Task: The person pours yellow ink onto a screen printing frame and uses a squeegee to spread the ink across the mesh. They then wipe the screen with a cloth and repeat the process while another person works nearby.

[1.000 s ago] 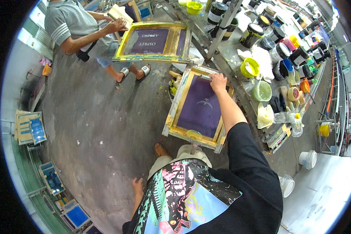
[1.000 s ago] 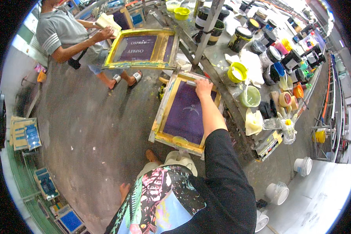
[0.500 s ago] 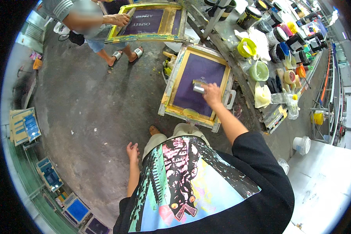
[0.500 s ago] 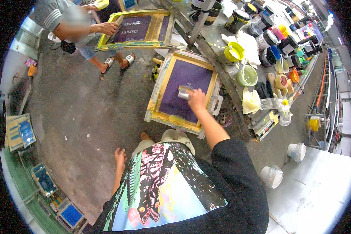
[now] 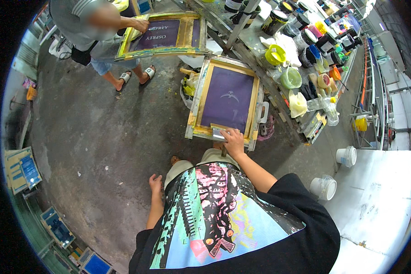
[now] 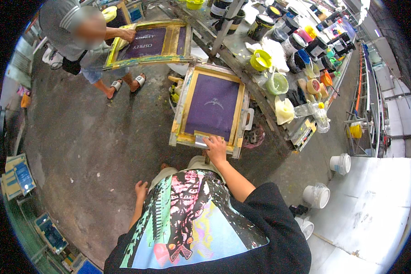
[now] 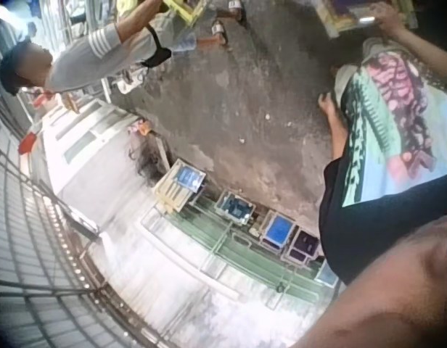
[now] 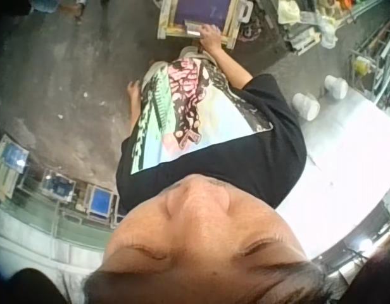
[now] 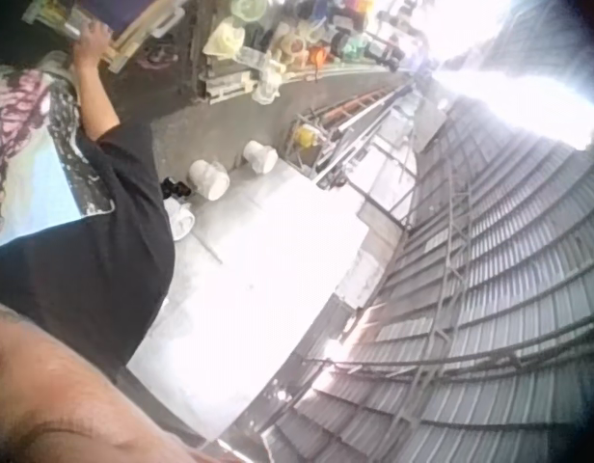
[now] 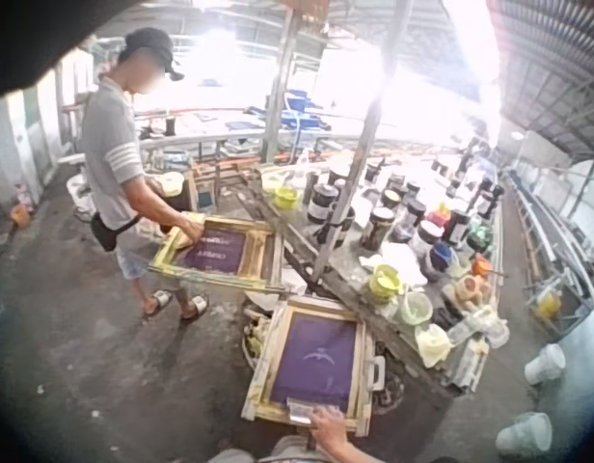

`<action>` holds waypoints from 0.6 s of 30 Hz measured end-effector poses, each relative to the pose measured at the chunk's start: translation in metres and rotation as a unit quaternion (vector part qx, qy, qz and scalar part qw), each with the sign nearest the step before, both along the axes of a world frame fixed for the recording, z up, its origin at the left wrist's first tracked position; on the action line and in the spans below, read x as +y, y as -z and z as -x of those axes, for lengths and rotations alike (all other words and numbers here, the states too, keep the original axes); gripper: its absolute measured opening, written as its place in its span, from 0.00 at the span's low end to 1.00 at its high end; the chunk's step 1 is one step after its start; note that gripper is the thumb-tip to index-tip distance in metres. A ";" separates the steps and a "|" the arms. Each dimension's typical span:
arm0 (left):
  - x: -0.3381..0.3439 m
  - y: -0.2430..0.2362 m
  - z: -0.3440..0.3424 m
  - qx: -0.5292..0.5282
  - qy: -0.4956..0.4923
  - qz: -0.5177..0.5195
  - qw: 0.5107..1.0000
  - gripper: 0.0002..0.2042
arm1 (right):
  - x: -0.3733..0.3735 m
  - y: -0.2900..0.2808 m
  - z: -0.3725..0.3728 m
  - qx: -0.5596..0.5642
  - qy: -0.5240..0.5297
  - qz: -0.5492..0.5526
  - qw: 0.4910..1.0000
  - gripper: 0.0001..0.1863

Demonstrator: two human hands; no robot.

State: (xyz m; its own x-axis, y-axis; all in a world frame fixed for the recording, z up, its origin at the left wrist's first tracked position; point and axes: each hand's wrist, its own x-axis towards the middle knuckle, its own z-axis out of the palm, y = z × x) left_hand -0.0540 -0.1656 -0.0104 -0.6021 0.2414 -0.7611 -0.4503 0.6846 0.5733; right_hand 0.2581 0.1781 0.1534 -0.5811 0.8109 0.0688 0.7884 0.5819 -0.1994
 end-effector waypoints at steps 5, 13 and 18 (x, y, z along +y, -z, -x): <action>-0.014 -0.006 0.019 -0.020 -0.015 -0.010 1.000 0.30 | -0.047 -0.009 -0.009 -0.018 0.014 0.002 1.000 0.32; -0.027 0.008 0.045 -0.069 0.084 0.046 0.993 0.32 | -0.070 -0.030 -0.037 -0.003 0.020 -0.013 1.000 0.27; 0.005 -0.007 0.054 -0.018 0.107 0.058 0.992 0.30 | -0.087 -0.066 -0.071 0.151 0.148 -0.030 0.977 0.26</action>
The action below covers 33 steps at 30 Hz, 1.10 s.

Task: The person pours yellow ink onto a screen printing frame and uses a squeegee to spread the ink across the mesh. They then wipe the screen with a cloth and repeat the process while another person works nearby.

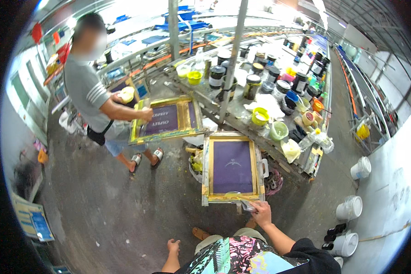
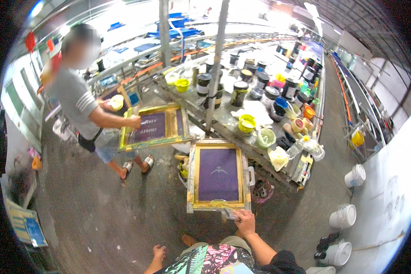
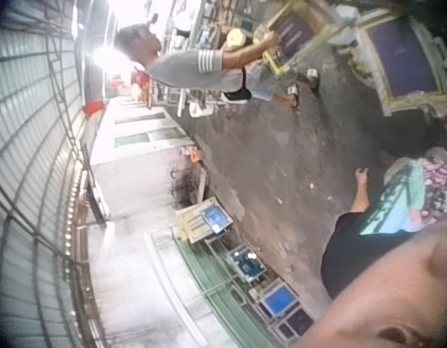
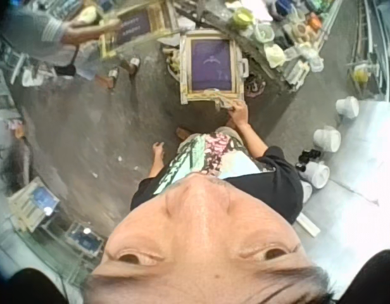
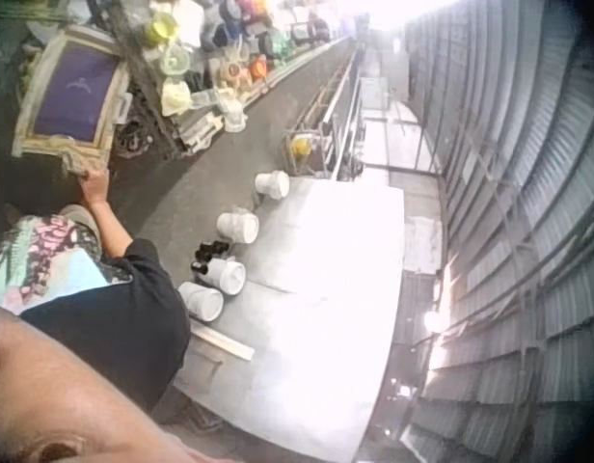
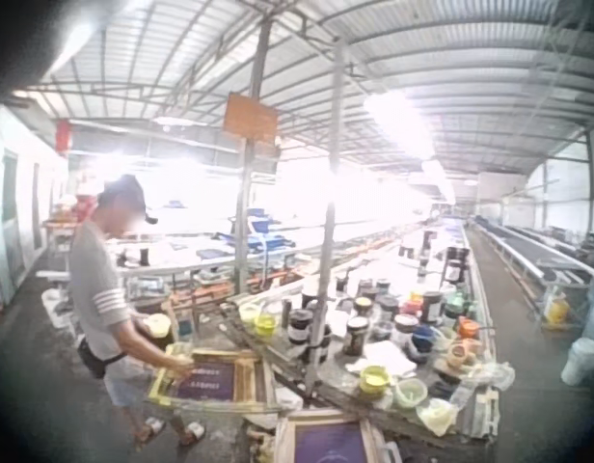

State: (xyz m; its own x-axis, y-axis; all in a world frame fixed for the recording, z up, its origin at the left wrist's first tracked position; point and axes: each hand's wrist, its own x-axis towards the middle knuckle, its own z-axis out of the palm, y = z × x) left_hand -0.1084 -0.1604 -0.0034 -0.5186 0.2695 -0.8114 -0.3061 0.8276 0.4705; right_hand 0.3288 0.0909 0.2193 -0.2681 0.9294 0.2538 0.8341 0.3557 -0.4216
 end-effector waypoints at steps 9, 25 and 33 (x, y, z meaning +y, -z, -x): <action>0.112 -0.016 -0.094 0.061 0.136 -0.041 0.988 0.21 | -0.045 -0.012 -0.188 0.086 0.171 -0.031 0.981 0.19; 0.268 -0.143 -0.546 0.053 0.675 -0.380 0.631 0.14 | -0.336 0.213 -0.531 0.402 0.773 0.040 0.489 0.11; 0.459 -0.371 -0.659 0.155 0.408 -0.682 0.587 0.05 | -0.387 0.222 -0.467 0.407 0.774 0.069 0.481 0.14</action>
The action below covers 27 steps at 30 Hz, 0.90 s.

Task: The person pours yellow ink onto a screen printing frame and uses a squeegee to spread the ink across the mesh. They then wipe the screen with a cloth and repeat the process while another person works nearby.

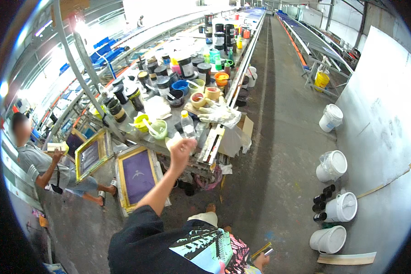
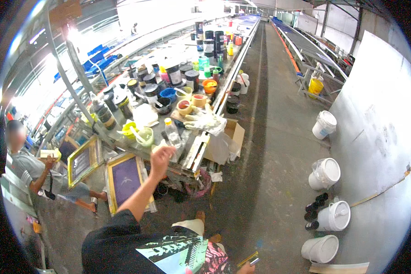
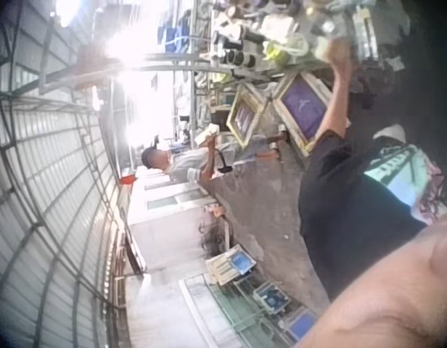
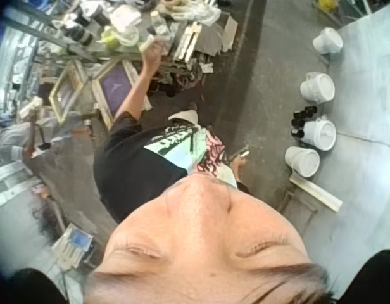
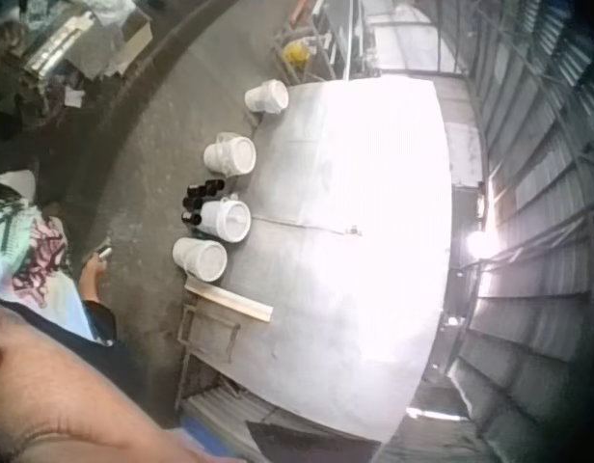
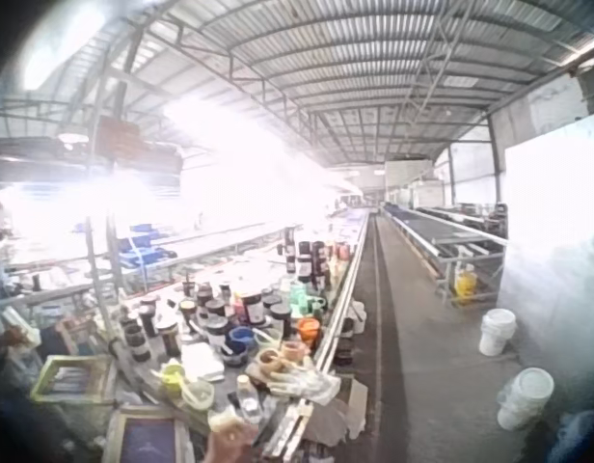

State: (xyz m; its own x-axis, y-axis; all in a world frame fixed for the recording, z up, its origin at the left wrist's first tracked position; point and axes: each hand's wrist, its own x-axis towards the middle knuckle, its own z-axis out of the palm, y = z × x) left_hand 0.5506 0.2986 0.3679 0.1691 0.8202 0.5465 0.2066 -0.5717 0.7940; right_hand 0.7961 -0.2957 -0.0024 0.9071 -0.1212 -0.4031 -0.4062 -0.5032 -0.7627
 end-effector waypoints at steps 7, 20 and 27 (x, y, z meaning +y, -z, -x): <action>0.173 -0.075 -0.038 -0.306 -0.050 0.163 0.937 0.15 | 0.019 -0.054 0.003 0.034 -0.068 0.164 0.984 0.15; 0.503 0.066 -0.076 -0.050 -0.073 0.413 0.906 0.17 | 0.243 -0.148 -0.082 0.036 -0.144 0.144 0.978 0.20; 0.615 0.134 -0.101 0.090 -0.061 0.446 0.889 0.25 | 0.339 -0.169 -0.104 0.056 -0.150 0.135 0.978 0.22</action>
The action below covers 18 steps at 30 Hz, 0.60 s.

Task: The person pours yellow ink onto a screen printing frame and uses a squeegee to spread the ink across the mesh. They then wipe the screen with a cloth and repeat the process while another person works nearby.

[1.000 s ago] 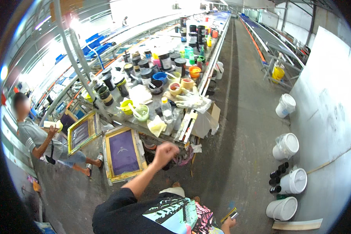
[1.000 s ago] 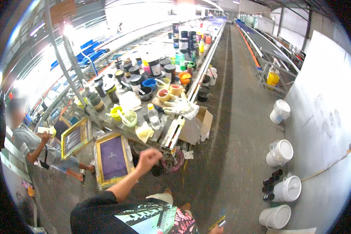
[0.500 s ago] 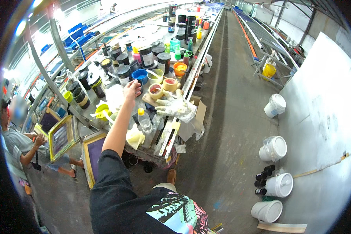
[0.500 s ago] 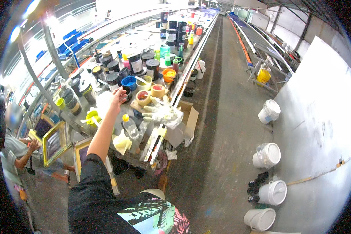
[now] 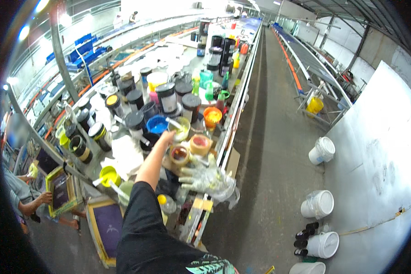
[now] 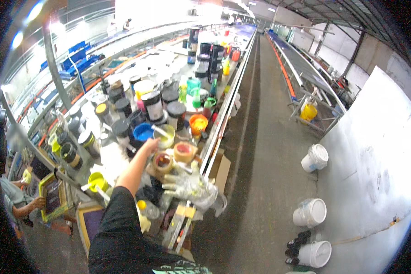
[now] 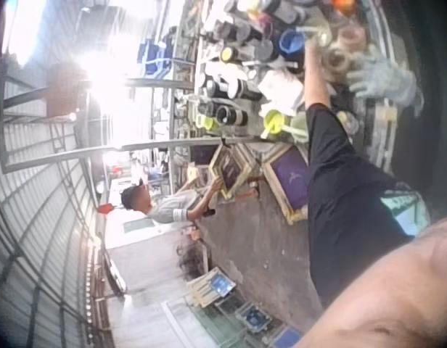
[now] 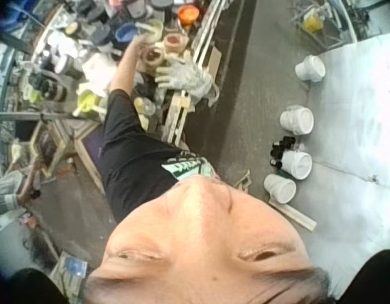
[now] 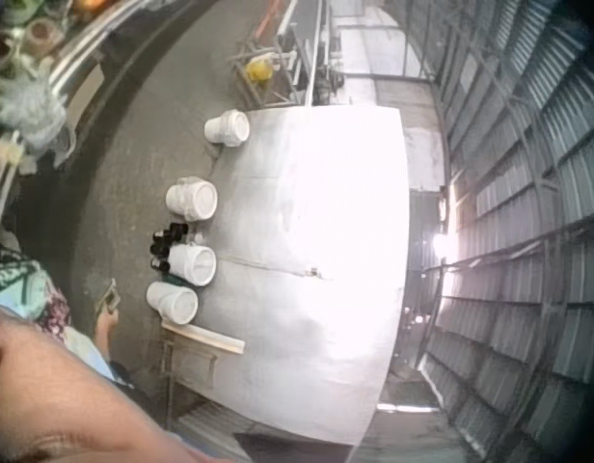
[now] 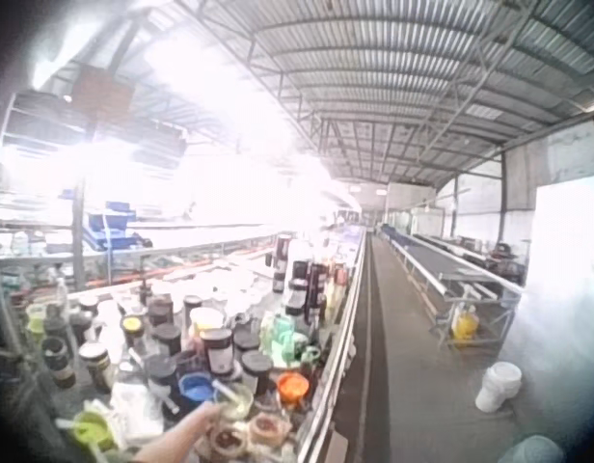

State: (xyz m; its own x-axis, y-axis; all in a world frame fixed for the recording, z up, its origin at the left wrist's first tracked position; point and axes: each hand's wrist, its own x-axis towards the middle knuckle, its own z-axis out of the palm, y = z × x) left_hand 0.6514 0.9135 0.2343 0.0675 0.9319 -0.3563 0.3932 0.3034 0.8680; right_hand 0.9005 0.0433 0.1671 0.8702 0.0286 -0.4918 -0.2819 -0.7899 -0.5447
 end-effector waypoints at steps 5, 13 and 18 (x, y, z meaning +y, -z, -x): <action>0.003 0.017 -0.011 -0.086 -0.080 0.031 0.993 0.15 | 0.019 -0.008 -0.004 0.019 0.005 0.024 1.000 0.24; 0.020 0.007 0.000 -0.236 -0.180 0.049 0.954 0.13 | 0.021 -0.014 -0.012 0.035 -0.001 0.023 0.999 0.27; -0.015 -0.041 -0.016 -0.296 -0.161 0.083 0.938 0.12 | -0.005 -0.013 -0.009 0.036 0.009 0.031 0.999 0.29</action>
State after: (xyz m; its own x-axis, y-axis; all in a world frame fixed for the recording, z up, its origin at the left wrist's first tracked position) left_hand 0.6670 0.8988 0.2756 0.0234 0.8730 -0.4872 -0.2791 0.4737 0.8353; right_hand 0.9096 0.0384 0.1802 0.8330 -0.0193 -0.5529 -0.3327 -0.8161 -0.4726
